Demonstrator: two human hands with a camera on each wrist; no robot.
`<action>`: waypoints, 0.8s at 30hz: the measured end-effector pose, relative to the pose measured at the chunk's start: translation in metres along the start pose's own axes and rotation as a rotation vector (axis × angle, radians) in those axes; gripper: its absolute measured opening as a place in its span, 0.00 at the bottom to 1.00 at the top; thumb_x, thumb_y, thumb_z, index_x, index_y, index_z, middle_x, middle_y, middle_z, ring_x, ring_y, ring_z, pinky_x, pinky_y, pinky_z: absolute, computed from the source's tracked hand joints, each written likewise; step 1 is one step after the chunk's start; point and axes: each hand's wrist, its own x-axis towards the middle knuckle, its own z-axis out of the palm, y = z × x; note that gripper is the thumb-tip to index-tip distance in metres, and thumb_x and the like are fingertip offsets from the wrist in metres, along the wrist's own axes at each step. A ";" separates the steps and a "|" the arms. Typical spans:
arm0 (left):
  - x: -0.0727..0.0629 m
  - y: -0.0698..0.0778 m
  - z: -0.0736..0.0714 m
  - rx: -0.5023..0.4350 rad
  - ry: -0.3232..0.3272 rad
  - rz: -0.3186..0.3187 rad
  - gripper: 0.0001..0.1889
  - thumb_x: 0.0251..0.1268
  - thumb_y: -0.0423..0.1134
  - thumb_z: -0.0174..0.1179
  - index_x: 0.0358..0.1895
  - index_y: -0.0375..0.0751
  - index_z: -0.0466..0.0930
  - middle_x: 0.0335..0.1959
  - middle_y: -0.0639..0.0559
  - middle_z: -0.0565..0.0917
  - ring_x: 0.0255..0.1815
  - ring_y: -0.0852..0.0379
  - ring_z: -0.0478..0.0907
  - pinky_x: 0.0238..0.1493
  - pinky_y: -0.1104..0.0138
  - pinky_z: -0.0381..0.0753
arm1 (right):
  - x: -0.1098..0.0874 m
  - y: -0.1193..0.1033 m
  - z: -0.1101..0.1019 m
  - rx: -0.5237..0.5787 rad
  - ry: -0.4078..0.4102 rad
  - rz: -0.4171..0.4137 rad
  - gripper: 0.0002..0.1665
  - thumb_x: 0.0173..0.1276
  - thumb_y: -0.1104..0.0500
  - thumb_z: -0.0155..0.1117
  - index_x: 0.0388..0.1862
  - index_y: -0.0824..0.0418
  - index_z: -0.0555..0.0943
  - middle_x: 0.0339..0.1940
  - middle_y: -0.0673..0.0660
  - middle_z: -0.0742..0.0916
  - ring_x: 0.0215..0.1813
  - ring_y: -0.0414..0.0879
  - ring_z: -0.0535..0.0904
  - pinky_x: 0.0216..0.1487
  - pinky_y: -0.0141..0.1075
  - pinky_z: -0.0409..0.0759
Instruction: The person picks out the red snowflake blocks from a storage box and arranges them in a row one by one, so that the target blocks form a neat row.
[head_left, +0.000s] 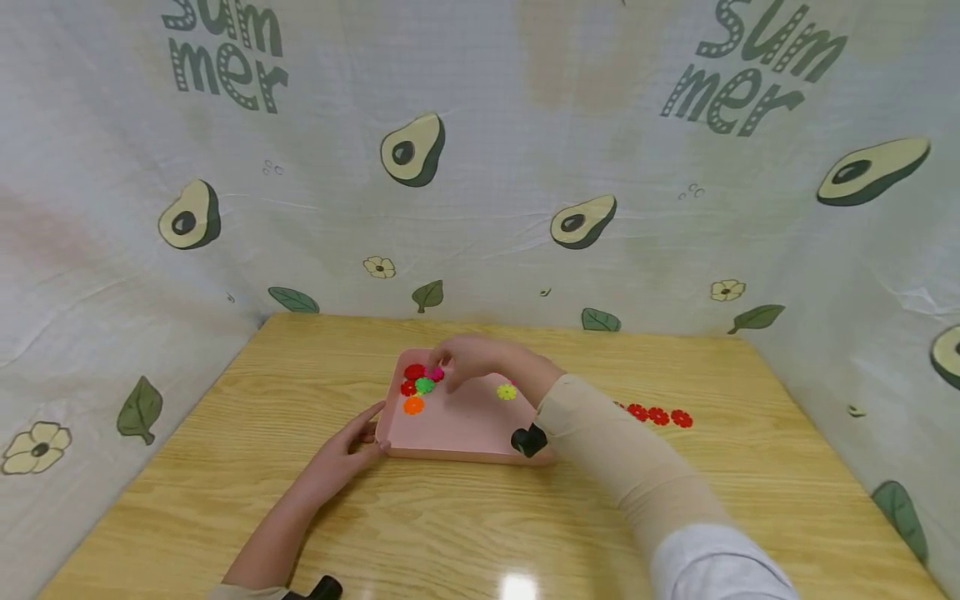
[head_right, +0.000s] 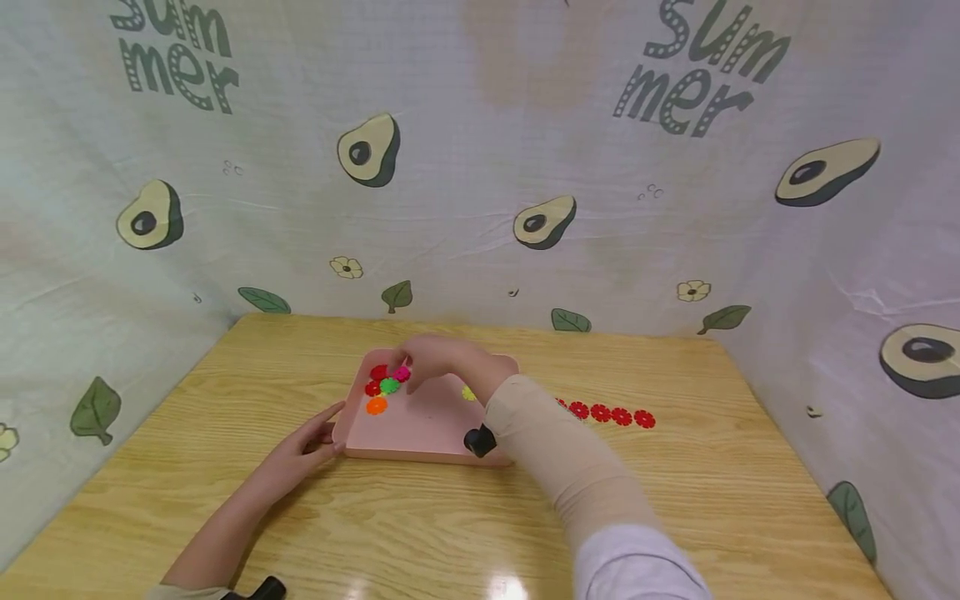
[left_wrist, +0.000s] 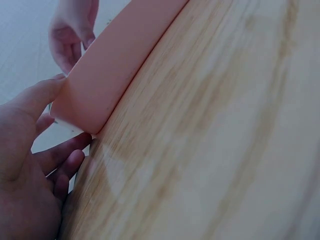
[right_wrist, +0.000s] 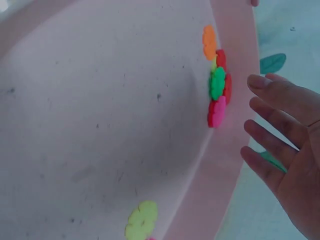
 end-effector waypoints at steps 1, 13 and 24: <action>0.000 0.001 0.000 -0.003 0.000 -0.002 0.36 0.66 0.52 0.63 0.75 0.55 0.61 0.60 0.45 0.76 0.57 0.51 0.72 0.61 0.50 0.64 | 0.003 0.000 0.001 -0.006 0.002 0.006 0.21 0.62 0.63 0.71 0.55 0.58 0.83 0.58 0.57 0.81 0.62 0.56 0.72 0.58 0.41 0.72; -0.001 0.003 0.003 -0.022 0.004 0.006 0.35 0.66 0.50 0.63 0.74 0.54 0.62 0.60 0.46 0.77 0.56 0.52 0.72 0.62 0.49 0.64 | 0.032 0.001 0.012 -0.073 -0.043 0.009 0.25 0.60 0.57 0.74 0.58 0.50 0.82 0.58 0.50 0.80 0.61 0.49 0.72 0.60 0.38 0.70; -0.001 0.002 0.002 -0.006 0.017 -0.001 0.34 0.66 0.49 0.64 0.74 0.55 0.62 0.59 0.48 0.78 0.56 0.52 0.73 0.62 0.50 0.64 | 0.045 -0.008 0.012 -0.124 -0.092 0.042 0.29 0.59 0.59 0.74 0.61 0.47 0.80 0.61 0.48 0.78 0.62 0.45 0.70 0.64 0.39 0.67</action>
